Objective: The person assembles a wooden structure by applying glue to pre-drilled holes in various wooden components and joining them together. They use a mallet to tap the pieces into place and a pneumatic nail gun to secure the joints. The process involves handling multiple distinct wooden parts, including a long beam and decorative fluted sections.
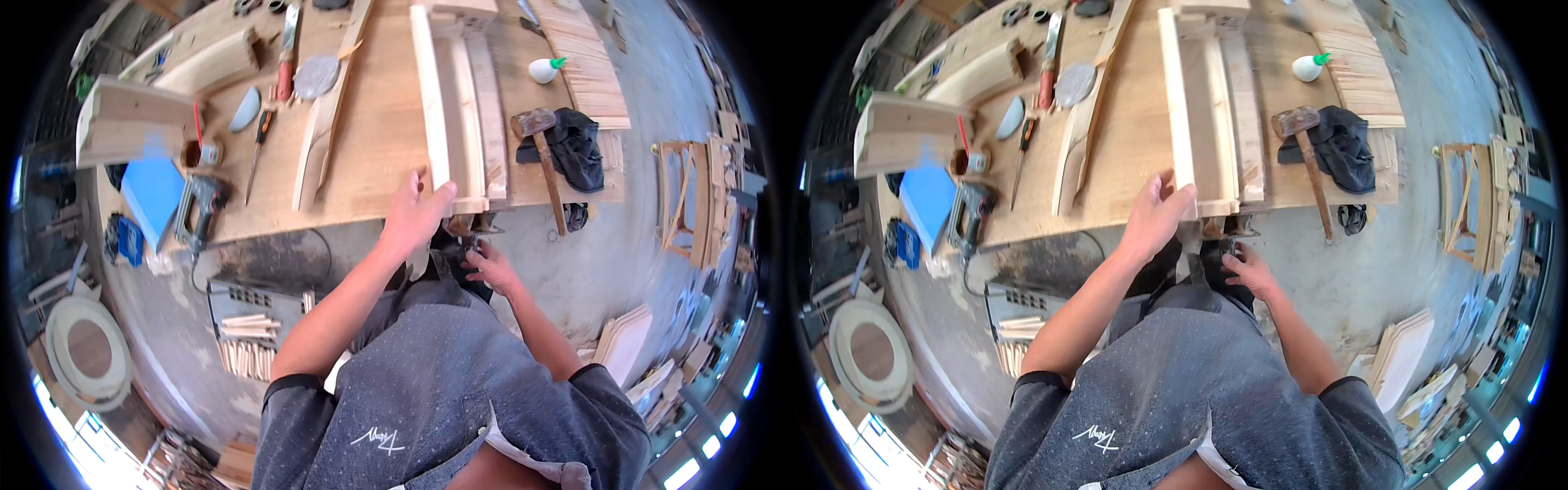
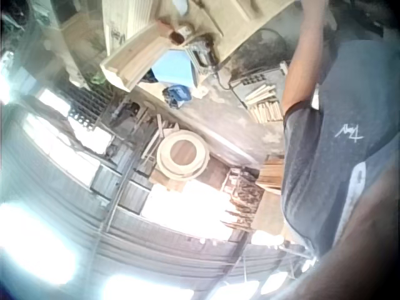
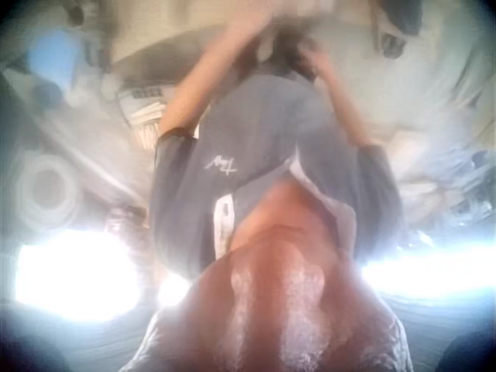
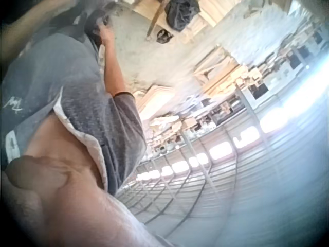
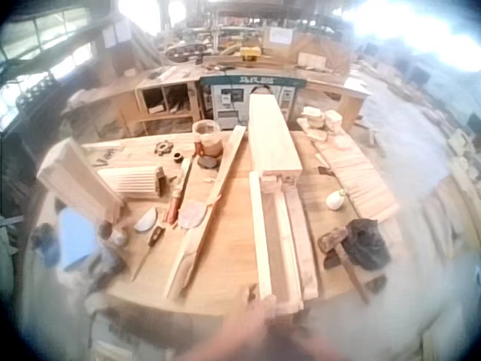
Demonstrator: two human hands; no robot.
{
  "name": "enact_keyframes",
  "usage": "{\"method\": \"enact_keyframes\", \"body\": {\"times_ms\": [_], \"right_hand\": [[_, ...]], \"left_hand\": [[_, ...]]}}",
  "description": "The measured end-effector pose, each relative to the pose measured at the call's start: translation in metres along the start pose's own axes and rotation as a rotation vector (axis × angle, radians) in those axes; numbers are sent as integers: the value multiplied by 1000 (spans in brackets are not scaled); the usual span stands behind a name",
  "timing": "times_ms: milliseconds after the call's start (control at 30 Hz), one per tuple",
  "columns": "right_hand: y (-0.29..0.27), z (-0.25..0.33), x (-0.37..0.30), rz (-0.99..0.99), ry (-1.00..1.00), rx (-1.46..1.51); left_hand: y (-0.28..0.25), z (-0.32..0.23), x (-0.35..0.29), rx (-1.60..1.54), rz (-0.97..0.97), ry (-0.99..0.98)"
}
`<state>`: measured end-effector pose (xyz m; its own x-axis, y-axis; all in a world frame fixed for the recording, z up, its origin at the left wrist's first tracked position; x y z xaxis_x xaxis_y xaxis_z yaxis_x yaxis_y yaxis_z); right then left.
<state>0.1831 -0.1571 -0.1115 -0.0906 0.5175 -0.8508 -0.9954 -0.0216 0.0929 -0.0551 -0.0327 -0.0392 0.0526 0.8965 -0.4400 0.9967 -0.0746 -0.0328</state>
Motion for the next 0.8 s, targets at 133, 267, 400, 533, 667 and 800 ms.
{"method": "enact_keyframes", "body": {"times_ms": [133, 267, 400, 533, 667, 800], "right_hand": [[5, 3, 10, 56, 41, 22], [26, 21, -13, -328, -255, -857], [0, 7, -4, -195, -287, -444], [5, -4, 19, 158, 52, 58], [15, -9, 24, -70, -116, -503], [16, 39, -31, -108, -178, -666]], "left_hand": [[12, -67, 32, 340, 37, -7], [3, -35, 53, 322, -45, -91], [-33, -1, 56, -297, 104, -264], [-38, 2, 61, -321, 152, -288], [-23, -9, 68, -401, 273, -274], [20, -11, 73, -526, 403, -241]]}}
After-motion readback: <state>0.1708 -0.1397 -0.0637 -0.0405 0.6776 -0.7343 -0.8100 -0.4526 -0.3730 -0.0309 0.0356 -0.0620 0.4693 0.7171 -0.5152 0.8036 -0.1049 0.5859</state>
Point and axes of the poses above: each hand's wrist, its own x-axis towards the middle knuckle, its own y-axis out of the palm, z = x × y, the point moved 1 cm from there along x, towards the middle knuckle, and after that the axes turned 4 degrees about x, right-handed, at the moved point
